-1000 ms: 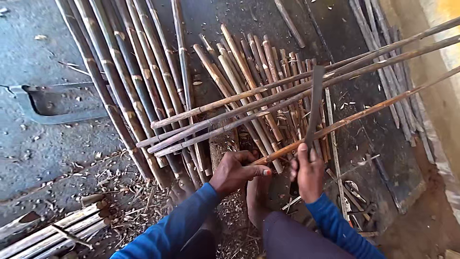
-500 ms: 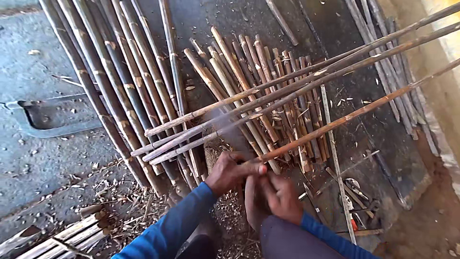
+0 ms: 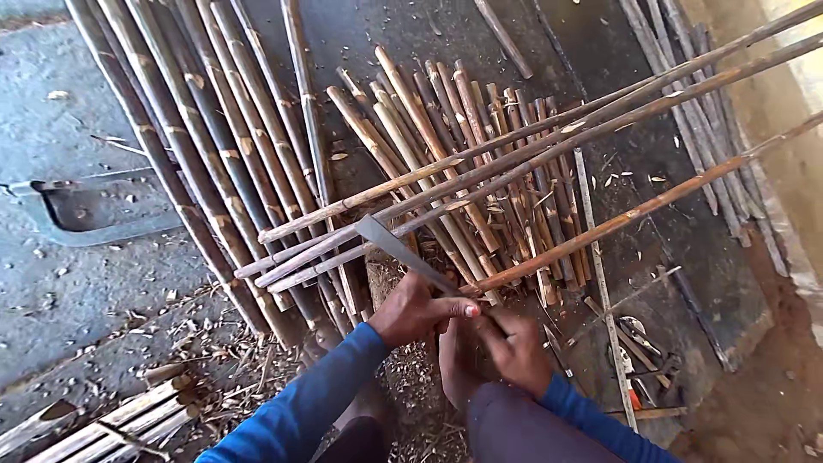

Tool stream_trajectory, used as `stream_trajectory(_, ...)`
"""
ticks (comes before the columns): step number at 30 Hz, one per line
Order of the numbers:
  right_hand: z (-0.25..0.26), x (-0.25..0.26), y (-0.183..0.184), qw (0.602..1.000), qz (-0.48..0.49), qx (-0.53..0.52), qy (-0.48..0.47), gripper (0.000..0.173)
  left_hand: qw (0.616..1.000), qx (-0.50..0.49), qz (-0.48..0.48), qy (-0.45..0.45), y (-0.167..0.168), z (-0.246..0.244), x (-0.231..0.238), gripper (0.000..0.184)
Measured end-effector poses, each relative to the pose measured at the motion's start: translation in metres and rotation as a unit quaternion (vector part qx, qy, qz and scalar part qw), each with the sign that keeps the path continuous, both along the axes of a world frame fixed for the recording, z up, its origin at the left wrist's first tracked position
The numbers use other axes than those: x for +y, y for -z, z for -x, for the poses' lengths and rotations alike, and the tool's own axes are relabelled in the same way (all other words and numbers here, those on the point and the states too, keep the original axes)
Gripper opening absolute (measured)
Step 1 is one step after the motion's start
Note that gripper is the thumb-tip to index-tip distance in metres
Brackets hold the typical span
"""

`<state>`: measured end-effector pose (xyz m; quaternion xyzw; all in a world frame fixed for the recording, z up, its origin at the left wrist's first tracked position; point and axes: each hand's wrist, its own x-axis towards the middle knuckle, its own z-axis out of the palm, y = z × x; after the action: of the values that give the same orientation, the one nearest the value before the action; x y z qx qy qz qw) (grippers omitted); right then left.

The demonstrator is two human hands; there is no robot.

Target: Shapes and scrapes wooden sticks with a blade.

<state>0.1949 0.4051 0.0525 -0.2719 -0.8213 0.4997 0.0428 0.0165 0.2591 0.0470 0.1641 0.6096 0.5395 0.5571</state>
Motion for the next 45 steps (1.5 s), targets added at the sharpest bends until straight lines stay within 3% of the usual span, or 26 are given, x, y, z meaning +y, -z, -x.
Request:
stream_trajectory(3, 0.008, 0.005, -0.006, 0.995, 0.031, 0.005, 0.099, 0.038, 1.000, 0.006, -0.014, 0.001, 0.000, 0.000, -0.001, 0.042)
stream_trajectory(6, 0.000, -0.006, 0.001, 1.000, -0.003, 0.002, 0.005, 0.031, 0.999, 0.002, -0.043, -0.002, 0.001, 0.001, 0.001, 0.034)
stream_trajectory(9, 0.010, 0.006, -0.008, 0.993, 0.020, 0.030, 0.114, 0.036, 0.998, 0.039, -0.047, -0.020, 0.003, -0.002, 0.001, 0.031)
stream_trajectory(13, -0.001, -0.007, 0.002, 1.000, -0.008, 0.002, 0.012, 0.032, 0.994, 0.097, -0.044, -0.017, 0.006, -0.003, 0.003, 0.030)
stream_trajectory(16, 0.008, 0.002, -0.007, 0.994, 0.010, 0.030, 0.107, 0.038, 0.996, 0.074, -0.039, -0.019, 0.004, -0.005, 0.003, 0.032)
stream_trajectory(20, -0.003, -0.005, 0.003, 0.999, -0.013, 0.009, 0.035, 0.034, 0.999, 0.034, -0.023, -0.017, 0.000, -0.002, 0.004, 0.031)
stream_trajectory(23, 0.003, 0.008, -0.005, 0.988, 0.028, 0.028, 0.147, 0.043, 0.998, 0.059, -0.012, -0.015, -0.003, -0.004, 0.003, 0.033)
stream_trajectory(26, -0.005, -0.007, 0.002, 0.995, 0.008, 0.030, 0.097, 0.040, 0.992, 0.124, -0.039, 0.001, 0.005, 0.000, 0.004, 0.032)
stream_trajectory(29, 0.000, 0.002, -0.003, 0.988, 0.021, 0.035, 0.146, 0.042, 0.990, 0.127, -0.057, -0.010, 0.008, -0.005, 0.004, 0.030)
stream_trajectory(32, -0.008, -0.006, 0.004, 0.999, -0.012, 0.021, 0.037, 0.033, 0.993, 0.091, -0.066, -0.030, 0.006, -0.006, 0.004, 0.027)
stream_trajectory(35, 0.001, 0.015, -0.005, 0.990, -0.006, 0.041, 0.135, 0.042, 0.991, 0.096, -0.064, -0.062, 0.004, -0.008, 0.005, 0.027)
stream_trajectory(39, -0.010, 0.000, -0.001, 0.998, -0.041, 0.007, 0.037, 0.037, 0.982, 0.152, -0.070, -0.086, 0.009, -0.010, 0.005, 0.031)
stream_trajectory(42, -0.002, 0.016, -0.008, 0.989, 0.009, 0.031, 0.143, 0.041, 0.980, 0.164, -0.074, -0.087, 0.012, -0.013, 0.004, 0.031)
stream_trajectory(45, -0.011, -0.002, 0.000, 0.998, -0.028, 0.004, 0.052, 0.038, 0.989, 0.109, -0.064, -0.071, 0.007, -0.013, 0.003, 0.028)
